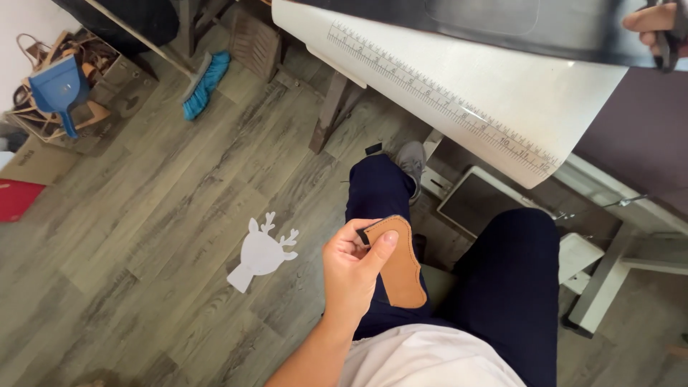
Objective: Cutting and organizing fabric pieces at a sewing workstation
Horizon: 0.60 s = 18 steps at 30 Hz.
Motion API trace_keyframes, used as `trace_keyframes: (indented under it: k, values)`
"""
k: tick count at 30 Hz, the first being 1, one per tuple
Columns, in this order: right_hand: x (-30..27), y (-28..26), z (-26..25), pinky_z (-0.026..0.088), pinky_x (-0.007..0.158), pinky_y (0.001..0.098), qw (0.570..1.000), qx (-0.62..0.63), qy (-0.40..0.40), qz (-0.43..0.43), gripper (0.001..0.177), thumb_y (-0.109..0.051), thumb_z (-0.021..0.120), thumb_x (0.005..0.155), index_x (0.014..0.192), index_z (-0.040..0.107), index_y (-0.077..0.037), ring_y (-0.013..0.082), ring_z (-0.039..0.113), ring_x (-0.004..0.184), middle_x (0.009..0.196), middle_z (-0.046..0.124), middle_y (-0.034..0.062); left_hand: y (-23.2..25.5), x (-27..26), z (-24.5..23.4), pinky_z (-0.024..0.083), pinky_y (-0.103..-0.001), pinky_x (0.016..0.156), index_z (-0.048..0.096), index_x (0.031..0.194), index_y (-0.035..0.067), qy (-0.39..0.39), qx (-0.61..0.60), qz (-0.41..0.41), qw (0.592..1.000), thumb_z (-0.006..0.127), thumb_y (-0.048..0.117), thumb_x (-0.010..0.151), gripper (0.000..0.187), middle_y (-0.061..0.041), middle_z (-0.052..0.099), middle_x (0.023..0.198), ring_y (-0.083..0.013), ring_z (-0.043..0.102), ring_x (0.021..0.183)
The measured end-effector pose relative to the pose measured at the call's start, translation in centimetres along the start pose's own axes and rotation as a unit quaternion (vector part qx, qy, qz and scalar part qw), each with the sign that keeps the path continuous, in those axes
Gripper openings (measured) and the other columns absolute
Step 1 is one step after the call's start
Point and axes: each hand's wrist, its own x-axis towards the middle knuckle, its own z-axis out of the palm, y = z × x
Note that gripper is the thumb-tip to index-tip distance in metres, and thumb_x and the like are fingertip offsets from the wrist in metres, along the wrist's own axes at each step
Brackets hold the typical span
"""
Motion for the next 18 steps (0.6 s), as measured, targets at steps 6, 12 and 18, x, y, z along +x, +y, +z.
trace_keyframes:
  k: [6,12,18]
  values:
    - [-23.6,-14.3,9.0,0.055,0.084,0.0237,0.959,0.239,-0.006,-0.154,0.041,-0.040,0.055,0.119,0.151,0.044,-0.017,0.0065,0.060,0.082,0.091,0.056,-0.0078,0.6,0.1,0.0,0.051,-0.022,0.063,0.069,0.101,0.004,0.004,-0.090,-0.001,0.996,0.085,0.010,0.080,0.027,-0.003,0.073,0.076,-0.0074,0.063,0.067]
    - [-37.1,-16.6,18.7,0.062,0.071,0.0294,0.940,0.218,-0.109,-0.238,0.081,-0.090,0.058,0.077,0.087,0.062,-0.009,0.0148,0.072,0.078,0.086,0.069,0.0026,-0.2,-0.1,0.6,0.057,-0.028,0.073,0.063,0.098,0.003,-0.039,-0.242,-0.042,0.968,0.083,-0.001,0.080,0.027,-0.011,0.076,0.087,-0.0157,0.070,0.075]
    - [-39.8,-15.0,23.7,0.051,0.104,0.0382,0.902,0.264,-0.275,-0.203,0.129,-0.104,0.043,0.079,0.145,0.046,0.007,0.0194,0.059,0.126,0.142,0.059,0.0097,-0.6,0.0,1.3,0.057,-0.028,0.071,0.062,0.095,0.006,-0.029,-0.270,-0.026,0.962,0.084,-0.002,0.078,0.029,-0.014,0.077,0.085,-0.0164,0.072,0.074]
